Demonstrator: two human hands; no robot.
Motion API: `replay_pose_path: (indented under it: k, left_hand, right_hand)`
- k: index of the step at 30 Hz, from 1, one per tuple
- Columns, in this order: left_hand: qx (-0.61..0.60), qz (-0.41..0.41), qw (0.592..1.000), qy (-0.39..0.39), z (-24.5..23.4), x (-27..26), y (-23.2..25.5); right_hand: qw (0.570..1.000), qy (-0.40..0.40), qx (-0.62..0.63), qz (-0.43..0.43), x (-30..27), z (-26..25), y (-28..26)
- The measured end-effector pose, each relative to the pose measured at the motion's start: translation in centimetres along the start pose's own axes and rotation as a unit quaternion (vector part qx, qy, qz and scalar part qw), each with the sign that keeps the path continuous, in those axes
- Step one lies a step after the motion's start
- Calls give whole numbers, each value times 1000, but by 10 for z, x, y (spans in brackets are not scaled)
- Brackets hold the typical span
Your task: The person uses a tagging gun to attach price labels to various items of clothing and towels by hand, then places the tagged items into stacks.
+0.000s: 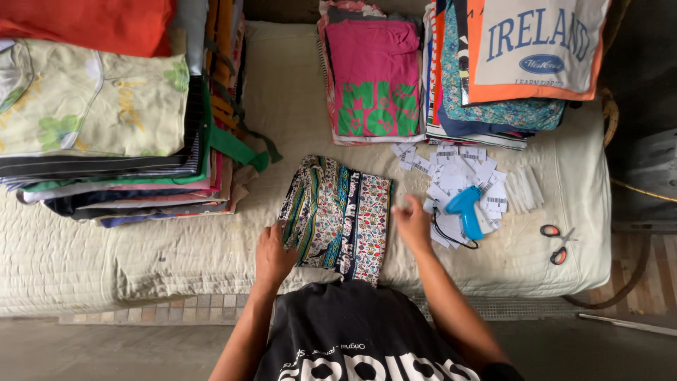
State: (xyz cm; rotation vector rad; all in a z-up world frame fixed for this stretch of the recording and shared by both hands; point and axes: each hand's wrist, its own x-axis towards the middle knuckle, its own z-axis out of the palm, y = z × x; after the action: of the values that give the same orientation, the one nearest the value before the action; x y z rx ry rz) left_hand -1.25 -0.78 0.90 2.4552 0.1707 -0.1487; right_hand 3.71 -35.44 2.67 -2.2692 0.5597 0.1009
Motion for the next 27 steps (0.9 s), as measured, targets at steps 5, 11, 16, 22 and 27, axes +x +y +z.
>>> replay_pose_path:
  k: [5,11,16,22,27]
  left_hand:
    - [-35,-58,997,-45,-13,4,-10]
    - [-43,-53,997,-45,-14,3,-9]
    - [-73,-55,995,-37,-16,-3,-6]
    - [-52,-71,996,-4,-14,1,-24]
    - [-44,-93,995,-16,-16,8,-29]
  right_hand:
    - [985,76,-82,-133,86,-16,-23]
    - [959,-69,-190,-199,118,-19,-58]
    - [940,-99,-270,-186,121,-24,-50]
    - [932,75,-270,-229,118,-40,9]
    - [916,223,-258,-211,118,-46,37]
